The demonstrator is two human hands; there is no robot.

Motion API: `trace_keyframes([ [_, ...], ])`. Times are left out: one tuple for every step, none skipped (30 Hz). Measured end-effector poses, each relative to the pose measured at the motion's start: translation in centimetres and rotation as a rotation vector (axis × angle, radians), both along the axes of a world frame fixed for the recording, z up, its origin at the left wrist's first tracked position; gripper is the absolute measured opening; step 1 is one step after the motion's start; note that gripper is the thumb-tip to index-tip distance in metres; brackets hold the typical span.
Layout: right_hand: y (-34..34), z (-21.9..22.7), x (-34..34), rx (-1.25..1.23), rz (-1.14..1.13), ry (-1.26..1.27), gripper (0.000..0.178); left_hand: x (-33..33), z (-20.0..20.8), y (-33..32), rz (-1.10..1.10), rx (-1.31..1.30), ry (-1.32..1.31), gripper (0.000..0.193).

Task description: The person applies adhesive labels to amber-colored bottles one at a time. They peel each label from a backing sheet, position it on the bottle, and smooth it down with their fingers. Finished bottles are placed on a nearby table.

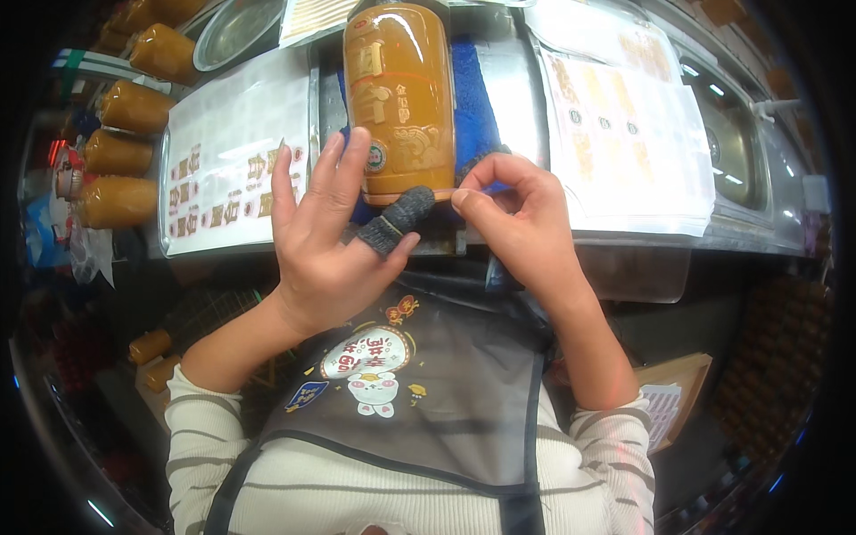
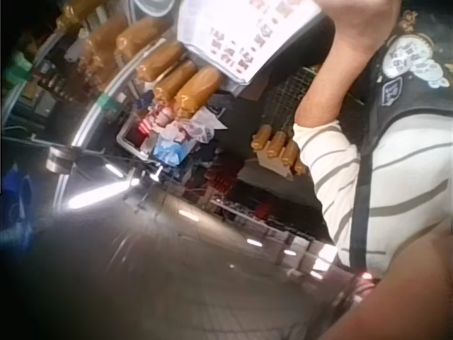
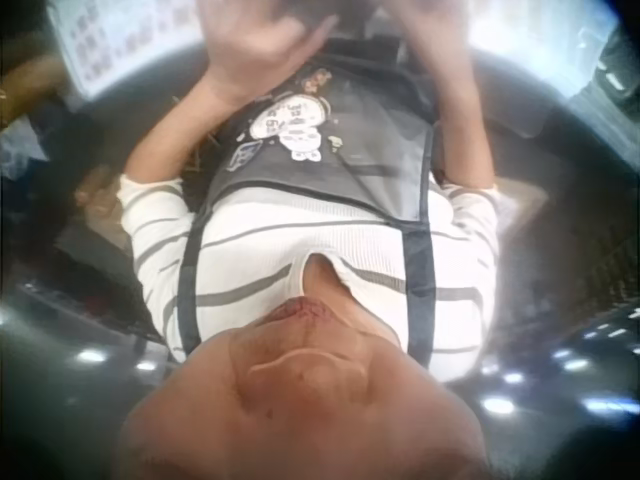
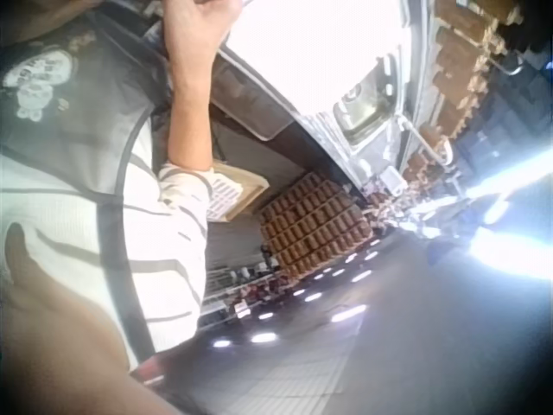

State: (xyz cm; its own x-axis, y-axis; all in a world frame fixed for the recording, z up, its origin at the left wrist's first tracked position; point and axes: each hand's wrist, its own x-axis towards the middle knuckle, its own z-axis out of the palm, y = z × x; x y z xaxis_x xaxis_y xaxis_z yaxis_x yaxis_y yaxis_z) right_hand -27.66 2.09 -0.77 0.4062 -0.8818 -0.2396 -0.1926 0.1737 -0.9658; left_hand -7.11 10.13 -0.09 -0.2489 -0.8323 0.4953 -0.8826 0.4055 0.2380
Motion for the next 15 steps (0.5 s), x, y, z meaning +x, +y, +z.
trace_keyframes([
  [0.0, 0.0, 0.2, -0.002, 0.005, 0.01, 0.009, -0.1, 0.0, -0.3, -0.01, -0.004, -0.021, 0.034],
  [0.0, -0.1, 0.5, -0.004, 0.01, 0.019, 0.009, -0.3, 0.0, -0.7, -0.019, -0.009, -0.043, 0.033],
  [0.0, -0.2, 0.6, -0.008, 0.007, 0.029, 0.008, -0.5, 0.1, -1.2, -0.029, -0.013, -0.065, 0.032],
  [0.0, -0.3, 0.5, -0.01, 0.004, 0.037, 0.008, -0.6, -0.1, -1.7, -0.024, -0.038, -0.068, 0.035],
  [0.0, -0.3, 0.5, -0.012, 0.001, 0.044, 0.008, -0.8, -0.2, -2.2, -0.017, -0.063, -0.07, 0.037],
  [0.0, -0.4, 0.6, -0.008, 0.021, 0.028, 0.007, -0.7, -1.0, -2.6, 0.002, -0.097, -0.026, 0.039],
  [0.2, -0.5, 0.4, -0.002, 0.022, 0.017, 0.007, -0.8, -1.8, -3.0, 0.001, -0.129, 0.024, 0.041],
  [0.3, -0.5, 0.2, 0.004, 0.022, 0.005, 0.007, -0.4, -2.0, -2.7, 0.004, -0.1, 0.046, 0.052],
  [0.3, -0.5, 0.3, -0.031, 0.02, 0.015, 0.007, -0.2, -2.0, -2.7, 0.029, -0.11, 0.085, 0.061],
  [0.1, -0.6, 0.6, -0.06, 0.028, 0.022, 0.007, 0.4, -2.1, -2.5, 0.019, -0.09, 0.141, 0.065],
  [0.1, -0.6, 0.6, -0.088, 0.036, 0.028, 0.008, 0.9, -2.3, -2.4, 0.011, -0.071, 0.198, 0.069],
  [0.2, -0.5, 0.5, -0.094, 0.011, 0.016, 0.009, 1.1, -2.8, -2.2, -0.019, -0.056, 0.258, 0.071],
  [0.2, 0.2, 0.5, -0.043, 0.013, 0.023, 0.009, 1.2, -3.2, -2.0, -0.002, -0.015, 0.3, 0.067],
  [0.2, 1.1, 0.4, 0.009, 0.016, 0.032, 0.009, 1.3, -3.6, -1.6, 0.016, 0.026, 0.341, 0.063],
  [0.2, 1.5, 0.3, 0.06, 0.02, 0.04, 0.01, 1.3, -3.7, -1.2, 0.034, 0.067, 0.383, 0.059],
])
